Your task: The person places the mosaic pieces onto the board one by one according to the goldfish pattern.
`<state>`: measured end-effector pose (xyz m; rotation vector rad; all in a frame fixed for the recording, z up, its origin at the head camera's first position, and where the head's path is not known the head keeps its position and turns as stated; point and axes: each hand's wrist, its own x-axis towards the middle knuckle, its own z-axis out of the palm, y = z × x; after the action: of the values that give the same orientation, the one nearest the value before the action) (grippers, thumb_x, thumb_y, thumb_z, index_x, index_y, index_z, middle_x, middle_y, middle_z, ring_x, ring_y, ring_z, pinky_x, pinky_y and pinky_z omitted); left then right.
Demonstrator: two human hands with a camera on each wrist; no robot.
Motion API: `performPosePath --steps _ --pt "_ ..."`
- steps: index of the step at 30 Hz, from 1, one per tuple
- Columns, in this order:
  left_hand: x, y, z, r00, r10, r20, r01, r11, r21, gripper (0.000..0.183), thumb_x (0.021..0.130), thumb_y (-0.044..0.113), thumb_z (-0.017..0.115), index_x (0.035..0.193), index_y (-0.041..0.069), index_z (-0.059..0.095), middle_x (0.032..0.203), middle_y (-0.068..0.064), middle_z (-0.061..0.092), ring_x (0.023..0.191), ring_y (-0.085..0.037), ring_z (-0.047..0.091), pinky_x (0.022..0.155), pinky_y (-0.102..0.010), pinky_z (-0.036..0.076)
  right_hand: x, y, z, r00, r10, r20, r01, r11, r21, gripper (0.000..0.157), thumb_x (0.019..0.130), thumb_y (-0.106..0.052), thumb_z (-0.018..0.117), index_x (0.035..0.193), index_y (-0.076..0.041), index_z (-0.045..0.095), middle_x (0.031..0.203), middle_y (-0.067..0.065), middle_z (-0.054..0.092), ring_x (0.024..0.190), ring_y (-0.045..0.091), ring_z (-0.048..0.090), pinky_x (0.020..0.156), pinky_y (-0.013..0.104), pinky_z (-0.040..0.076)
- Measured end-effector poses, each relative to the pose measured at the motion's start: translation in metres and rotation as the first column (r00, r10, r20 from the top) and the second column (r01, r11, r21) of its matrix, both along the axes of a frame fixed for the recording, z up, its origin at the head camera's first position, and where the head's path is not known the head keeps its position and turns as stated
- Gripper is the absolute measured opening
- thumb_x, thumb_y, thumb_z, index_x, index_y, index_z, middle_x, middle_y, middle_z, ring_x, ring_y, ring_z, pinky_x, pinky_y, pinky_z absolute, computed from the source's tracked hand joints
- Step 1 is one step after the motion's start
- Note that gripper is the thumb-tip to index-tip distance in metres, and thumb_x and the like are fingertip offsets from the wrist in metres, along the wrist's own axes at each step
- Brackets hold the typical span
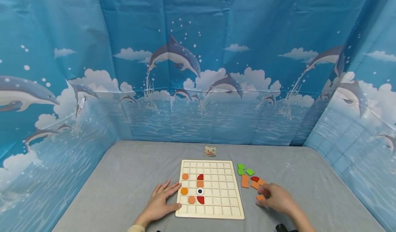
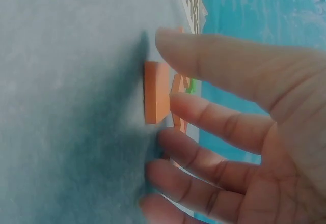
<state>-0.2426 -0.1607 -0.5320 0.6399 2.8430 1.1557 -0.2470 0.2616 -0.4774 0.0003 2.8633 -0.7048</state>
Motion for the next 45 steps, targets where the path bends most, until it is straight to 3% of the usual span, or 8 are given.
performPosePath --steps 12,34,45 --pt "-0.0004 0.0004 0.0007 1.0 0.0 0.003 0.0 1.0 -0.001 0.07 0.08 0.049 0.07 0.139 0.015 0.052 0.143 -0.002 0.045 0.139 -0.035 0.02 0.108 -0.055 0.002 0.0028 0.0004 -0.0011 0.999 -0.01 0.036 0.011 0.999 -0.032 0.033 0.069 -0.024 0.085 0.086 -0.012 0.059 0.071 0.002 0.049 0.063 0.018 0.046 0.054 0.03 0.035" --pt "0.0006 0.0002 0.0 1.0 -0.001 0.009 0.001 1.0 0.002 0.07 0.08 0.05 0.069 0.139 0.015 0.052 0.143 -0.001 0.045 0.139 -0.036 0.021 0.108 -0.056 0.002 0.0047 0.0059 -0.0068 0.997 -0.032 0.068 0.038 0.995 -0.091 0.042 0.063 -0.029 0.088 0.077 -0.011 0.053 0.065 0.003 0.046 0.061 0.017 0.045 0.054 0.029 0.031" --pt "0.0013 0.0002 0.0007 1.0 0.002 -0.001 -0.002 1.0 0.007 0.069 0.08 0.048 0.07 0.138 0.014 0.052 0.143 -0.001 0.045 0.139 -0.035 0.021 0.108 -0.056 0.003 0.0068 0.0053 -0.0071 0.999 -0.018 0.026 0.023 0.985 -0.17 0.033 0.071 -0.023 0.084 0.077 -0.011 0.054 0.068 0.002 0.05 0.061 0.017 0.046 0.053 0.028 0.033"
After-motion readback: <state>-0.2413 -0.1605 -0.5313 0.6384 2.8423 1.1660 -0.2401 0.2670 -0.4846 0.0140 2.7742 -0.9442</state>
